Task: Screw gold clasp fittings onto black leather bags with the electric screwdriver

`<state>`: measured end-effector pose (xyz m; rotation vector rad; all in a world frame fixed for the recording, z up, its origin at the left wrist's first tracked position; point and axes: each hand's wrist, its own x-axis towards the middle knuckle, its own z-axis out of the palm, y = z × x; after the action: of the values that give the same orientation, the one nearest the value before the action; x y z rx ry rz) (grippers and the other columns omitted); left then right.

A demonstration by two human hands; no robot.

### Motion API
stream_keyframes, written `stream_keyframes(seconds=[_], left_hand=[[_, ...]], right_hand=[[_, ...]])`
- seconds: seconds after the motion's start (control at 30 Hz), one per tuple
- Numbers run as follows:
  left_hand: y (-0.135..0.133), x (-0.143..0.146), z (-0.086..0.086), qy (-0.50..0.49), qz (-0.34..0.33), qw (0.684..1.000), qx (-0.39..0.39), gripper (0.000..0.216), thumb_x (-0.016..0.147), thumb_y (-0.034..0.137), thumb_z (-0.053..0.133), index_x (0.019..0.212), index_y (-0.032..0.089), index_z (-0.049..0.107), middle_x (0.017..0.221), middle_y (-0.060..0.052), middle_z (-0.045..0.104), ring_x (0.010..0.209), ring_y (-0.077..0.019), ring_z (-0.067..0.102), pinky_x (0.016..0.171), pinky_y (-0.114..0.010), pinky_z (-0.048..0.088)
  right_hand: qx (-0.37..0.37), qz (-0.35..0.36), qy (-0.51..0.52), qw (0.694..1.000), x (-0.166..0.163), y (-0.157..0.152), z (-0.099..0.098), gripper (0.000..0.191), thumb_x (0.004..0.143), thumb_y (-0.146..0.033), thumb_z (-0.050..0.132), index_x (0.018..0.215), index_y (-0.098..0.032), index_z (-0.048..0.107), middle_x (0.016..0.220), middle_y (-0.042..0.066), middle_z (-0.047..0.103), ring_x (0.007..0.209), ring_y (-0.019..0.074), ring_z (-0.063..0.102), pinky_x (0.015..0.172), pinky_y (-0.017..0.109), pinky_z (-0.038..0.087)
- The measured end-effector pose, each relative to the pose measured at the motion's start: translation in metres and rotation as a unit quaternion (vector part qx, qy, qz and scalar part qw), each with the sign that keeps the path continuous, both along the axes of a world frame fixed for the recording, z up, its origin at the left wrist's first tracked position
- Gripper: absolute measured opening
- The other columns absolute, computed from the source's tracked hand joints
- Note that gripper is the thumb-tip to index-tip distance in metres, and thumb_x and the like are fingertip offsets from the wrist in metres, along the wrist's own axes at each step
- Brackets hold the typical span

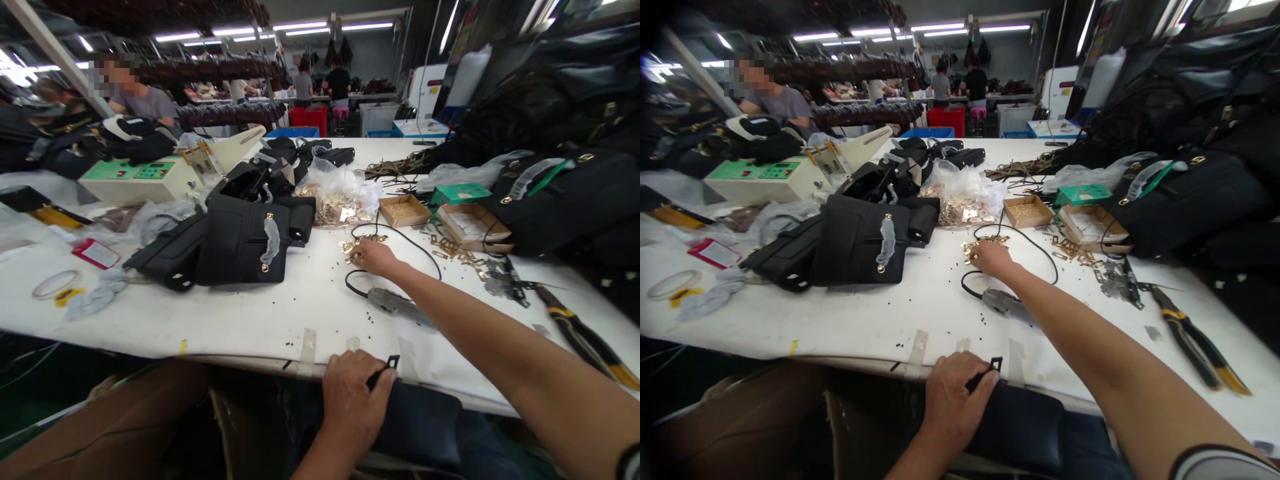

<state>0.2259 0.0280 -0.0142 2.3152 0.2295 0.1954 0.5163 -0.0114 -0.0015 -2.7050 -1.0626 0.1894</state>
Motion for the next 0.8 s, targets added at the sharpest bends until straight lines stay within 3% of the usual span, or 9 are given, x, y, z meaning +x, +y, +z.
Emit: stream_keyframes(seconds=[0.3,0.4,0.53,0.63,0.8], left_hand=[[-0.003,0.000,0.002,0.000,0.012,1.000,-0.013,0.012,0.091,0.034,0.068,0.086,0.029,0.077,0.094,0.001,0.079,0.092,-0.0211,0.069,0.084,-0.038,0.042],[-0.003,0.002,0.005,0.019,0.009,1.000,-0.015,0.014,0.092,0.034,0.067,0.086,0.029,0.078,0.092,0.002,0.080,0.091,-0.0210,0.070,0.086,-0.038,0.042],[-0.002,0.008,0.009,0.039,-0.008,0.999,-0.007,0.016,0.094,0.036,0.066,0.086,0.029,0.079,0.089,0.003,0.080,0.088,-0.0204,0.071,0.088,-0.038,0.043],[-0.002,0.014,0.014,0.037,-0.035,0.999,0.002,0.014,0.094,0.035,0.066,0.097,0.029,0.079,0.096,0.003,0.081,0.092,-0.0212,0.071,0.092,-0.038,0.043],[-0.012,0.022,0.023,0.038,-0.069,0.997,0.014,0.019,0.095,0.033,0.062,0.104,0.030,0.078,0.098,0.002,0.081,0.086,-0.0188,0.072,0.090,-0.034,0.046]], right_hand=[[0.005,0.014,-0.026,1.000,-0.007,0.008,0.013,0.028,0.103,-0.034,0.051,0.111,-0.017,0.072,0.118,0.015,0.070,0.111,0.0285,0.063,0.083,0.032,0.043],[0.086,-0.009,0.019,0.996,-0.025,-0.005,0.028,0.031,0.106,-0.034,0.044,0.116,-0.016,0.067,0.109,0.012,0.073,0.095,0.0219,0.068,0.078,0.028,0.046],[0.301,-0.041,0.196,0.932,-0.075,-0.055,0.048,0.028,0.102,-0.040,0.052,0.102,-0.015,0.067,0.090,0.006,0.072,0.068,0.0140,0.068,0.062,0.023,0.047],[0.322,-0.096,0.270,0.902,-0.122,-0.102,0.046,0.035,0.095,-0.049,0.061,0.092,-0.016,0.071,0.072,0.003,0.070,0.060,0.0141,0.063,0.055,0.024,0.045],[0.341,-0.202,0.357,0.846,-0.176,-0.148,0.017,0.042,0.084,-0.058,0.070,0.085,-0.016,0.073,0.061,0.002,0.065,0.053,0.0127,0.055,0.051,0.024,0.041]])
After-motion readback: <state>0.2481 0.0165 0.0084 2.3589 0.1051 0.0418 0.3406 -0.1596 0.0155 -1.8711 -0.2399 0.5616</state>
